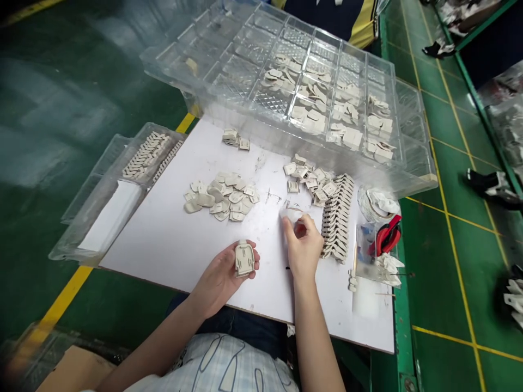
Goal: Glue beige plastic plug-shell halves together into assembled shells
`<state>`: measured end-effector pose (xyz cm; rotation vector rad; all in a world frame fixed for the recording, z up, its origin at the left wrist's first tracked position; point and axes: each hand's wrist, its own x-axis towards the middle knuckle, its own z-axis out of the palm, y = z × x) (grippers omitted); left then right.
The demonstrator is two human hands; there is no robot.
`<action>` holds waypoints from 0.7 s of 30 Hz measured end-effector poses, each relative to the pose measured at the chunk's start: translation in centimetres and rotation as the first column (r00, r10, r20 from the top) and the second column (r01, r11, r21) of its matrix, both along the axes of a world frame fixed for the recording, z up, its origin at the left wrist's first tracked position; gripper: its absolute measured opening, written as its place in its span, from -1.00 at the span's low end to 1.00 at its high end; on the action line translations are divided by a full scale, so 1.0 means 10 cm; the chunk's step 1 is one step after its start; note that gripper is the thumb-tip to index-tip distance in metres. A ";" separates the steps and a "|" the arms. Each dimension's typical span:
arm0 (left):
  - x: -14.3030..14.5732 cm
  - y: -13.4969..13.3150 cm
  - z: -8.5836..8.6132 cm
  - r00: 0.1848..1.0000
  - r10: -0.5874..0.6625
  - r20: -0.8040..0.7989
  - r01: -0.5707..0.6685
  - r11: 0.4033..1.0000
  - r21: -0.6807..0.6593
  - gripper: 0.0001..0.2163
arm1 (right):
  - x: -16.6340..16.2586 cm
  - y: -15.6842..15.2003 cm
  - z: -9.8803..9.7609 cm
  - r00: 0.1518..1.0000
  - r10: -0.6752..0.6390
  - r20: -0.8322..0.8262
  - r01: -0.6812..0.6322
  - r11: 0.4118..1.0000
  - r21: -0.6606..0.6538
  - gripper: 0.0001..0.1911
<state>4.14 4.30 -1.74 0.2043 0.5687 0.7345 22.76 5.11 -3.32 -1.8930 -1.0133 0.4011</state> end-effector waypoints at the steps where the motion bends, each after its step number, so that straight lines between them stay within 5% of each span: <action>1: 0.00 0.00 -0.01 1.000 -0.001 0.012 0.001 1.000 -0.001 -0.58 | -0.01 -0.01 0.01 0.999 0.015 0.040 -0.014 1.000 -0.013 -0.66; 3: -0.01 -0.01 -0.02 0.999 0.000 0.042 -0.001 1.000 0.009 -0.58 | -0.03 -0.07 0.07 0.993 0.037 0.116 -0.040 0.999 0.020 -0.72; 6: -0.05 -0.03 -0.02 0.996 -0.006 0.086 0.002 0.999 0.041 -0.60 | -0.12 -0.20 0.23 0.929 -0.073 0.362 -0.027 0.964 0.266 -0.78; 8: -0.09 -0.07 -0.01 0.995 -0.002 0.103 -0.002 0.999 0.045 -0.59 | -0.20 -0.22 0.34 0.863 -0.052 0.503 -0.147 0.926 0.347 -0.89; 13: -0.25 -0.22 0.04 0.992 -0.004 0.126 -0.001 0.999 0.034 -0.58 | -0.43 0.15 0.40 0.639 0.429 0.638 -0.599 0.798 0.064 -0.89; 17: -0.38 -0.31 0.02 0.995 0.019 0.100 -0.023 0.999 0.032 -0.56 | -0.53 0.42 0.28 0.506 0.539 0.673 -0.642 0.757 -0.124 -0.86; 21: -0.46 -0.31 -0.01 0.995 0.067 0.069 -0.065 0.997 -0.027 -0.59 | -0.53 0.42 0.22 0.474 0.543 0.694 -0.640 0.753 -0.152 -0.88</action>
